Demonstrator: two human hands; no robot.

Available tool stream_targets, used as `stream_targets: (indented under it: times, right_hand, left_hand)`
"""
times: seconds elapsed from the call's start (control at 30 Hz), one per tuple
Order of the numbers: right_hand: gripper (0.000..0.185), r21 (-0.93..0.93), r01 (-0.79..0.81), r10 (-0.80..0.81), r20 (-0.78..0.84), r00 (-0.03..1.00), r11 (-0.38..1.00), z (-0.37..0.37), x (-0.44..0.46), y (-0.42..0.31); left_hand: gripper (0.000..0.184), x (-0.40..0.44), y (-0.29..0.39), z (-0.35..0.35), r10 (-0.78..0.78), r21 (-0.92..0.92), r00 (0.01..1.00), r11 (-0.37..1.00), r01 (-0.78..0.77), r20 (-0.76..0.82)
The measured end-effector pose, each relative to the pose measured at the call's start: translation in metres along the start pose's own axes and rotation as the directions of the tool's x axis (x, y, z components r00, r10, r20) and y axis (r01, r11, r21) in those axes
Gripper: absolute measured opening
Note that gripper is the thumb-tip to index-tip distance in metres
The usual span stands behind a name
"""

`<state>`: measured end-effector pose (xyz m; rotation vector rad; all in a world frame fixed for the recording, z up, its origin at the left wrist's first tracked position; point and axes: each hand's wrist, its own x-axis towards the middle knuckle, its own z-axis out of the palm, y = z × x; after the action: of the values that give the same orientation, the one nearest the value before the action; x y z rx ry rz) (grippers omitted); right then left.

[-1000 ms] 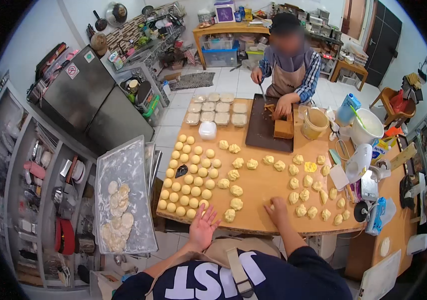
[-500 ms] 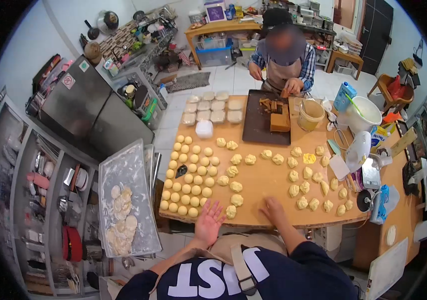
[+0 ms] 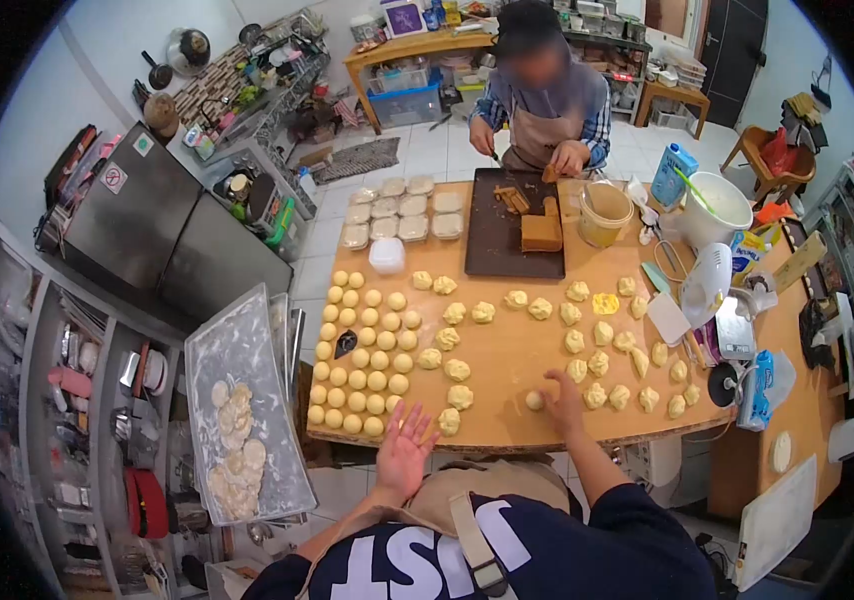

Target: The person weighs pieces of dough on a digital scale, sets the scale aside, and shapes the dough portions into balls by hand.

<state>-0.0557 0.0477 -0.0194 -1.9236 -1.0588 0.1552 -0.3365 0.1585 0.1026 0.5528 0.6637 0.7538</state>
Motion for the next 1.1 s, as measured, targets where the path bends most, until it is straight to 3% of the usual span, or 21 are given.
stream_targets:
  times: [0.07, 0.13, 0.17, 0.23, 0.33, 0.47, 0.63, 0.73, 0.83, 0.9, 1.03, 1.07, 1.1]
  right_hand:
    - [0.029, 0.138, -0.069, 0.073, -0.028, 0.997, 0.988, 0.005, 0.013, 0.008]
    - [0.020, 0.206, -0.102, 0.114, -0.048, 0.992, 0.973, 0.020, 0.019, -0.004]
    - [0.018, 0.104, -0.005, -0.006, 0.108, 0.994, 0.995, 0.020, 0.011, -0.001]
    - [0.015, -0.039, 0.240, -0.202, 0.417, 0.886, 0.970, 0.026, -0.012, 0.005]
    - [0.015, 0.022, 0.269, -0.252, 0.428, 0.868, 0.963, 0.010, -0.010, 0.024]
    - [0.015, -0.089, 0.173, -0.142, 0.278, 0.950, 0.981, 0.022, 0.019, 0.010]
    - [0.015, 0.079, 0.240, -0.253, 0.339, 0.906, 0.968, 0.033, -0.013, 0.004]
    - [0.018, -0.055, 0.263, -0.246, 0.219, 0.944, 0.963, 0.011, -0.008, 0.023]
    - [0.021, -0.077, 0.157, -0.141, 0.177, 0.974, 0.985, 0.024, 0.020, 0.004]
    - [0.022, -0.074, 0.163, -0.140, 0.246, 0.959, 0.984, 0.038, 0.010, -0.005]
    - [0.023, 0.051, 0.232, -0.237, 0.269, 0.934, 0.971, 0.025, -0.018, 0.008]
    - [0.024, 0.067, 0.256, -0.265, 0.212, 0.941, 0.964, 0.014, -0.016, 0.011]
    - [0.025, 0.006, 0.257, -0.254, 0.185, 0.949, 0.966, 0.014, -0.010, 0.014]
  left_hand:
    - [0.061, -0.001, 0.000, -0.002, -0.063, -0.028, 0.992, 0.998, 0.061, -0.107]
    - [0.060, 0.000, 0.000, -0.002, -0.054, -0.019, 0.996, 0.998, 0.053, -0.067]
    - [0.060, 0.000, 0.000, -0.002, -0.041, -0.014, 0.998, 0.999, 0.041, -0.046]
    - [0.060, -0.001, 0.000, -0.004, -0.025, 0.020, 1.000, 0.999, 0.025, 0.014]
    - [0.060, 0.001, 0.005, -0.012, 0.010, 0.046, 0.998, 0.999, -0.013, 0.058]
    - [0.061, 0.001, 0.003, -0.015, -0.043, -0.008, 0.999, 0.999, 0.043, -0.027]
    - [0.062, 0.003, 0.008, -0.018, -0.015, 0.048, 0.995, 0.999, 0.010, 0.103]
    - [0.062, 0.008, 0.007, -0.027, -0.009, 0.013, 0.995, 1.000, 0.008, 0.096]
    - [0.061, 0.008, 0.001, -0.031, -0.049, -0.018, 0.997, 0.999, 0.050, 0.053]
    - [0.061, 0.008, 0.000, -0.029, -0.057, -0.011, 0.997, 0.998, 0.058, 0.054]
    - [0.061, 0.007, 0.008, -0.023, -0.032, 0.021, 0.995, 0.999, 0.030, 0.097]
    - [0.061, 0.006, 0.008, -0.025, -0.028, 0.016, 0.995, 1.000, 0.027, 0.094]
    - [0.061, 0.006, 0.008, -0.027, -0.033, -0.004, 0.997, 0.999, 0.033, 0.069]
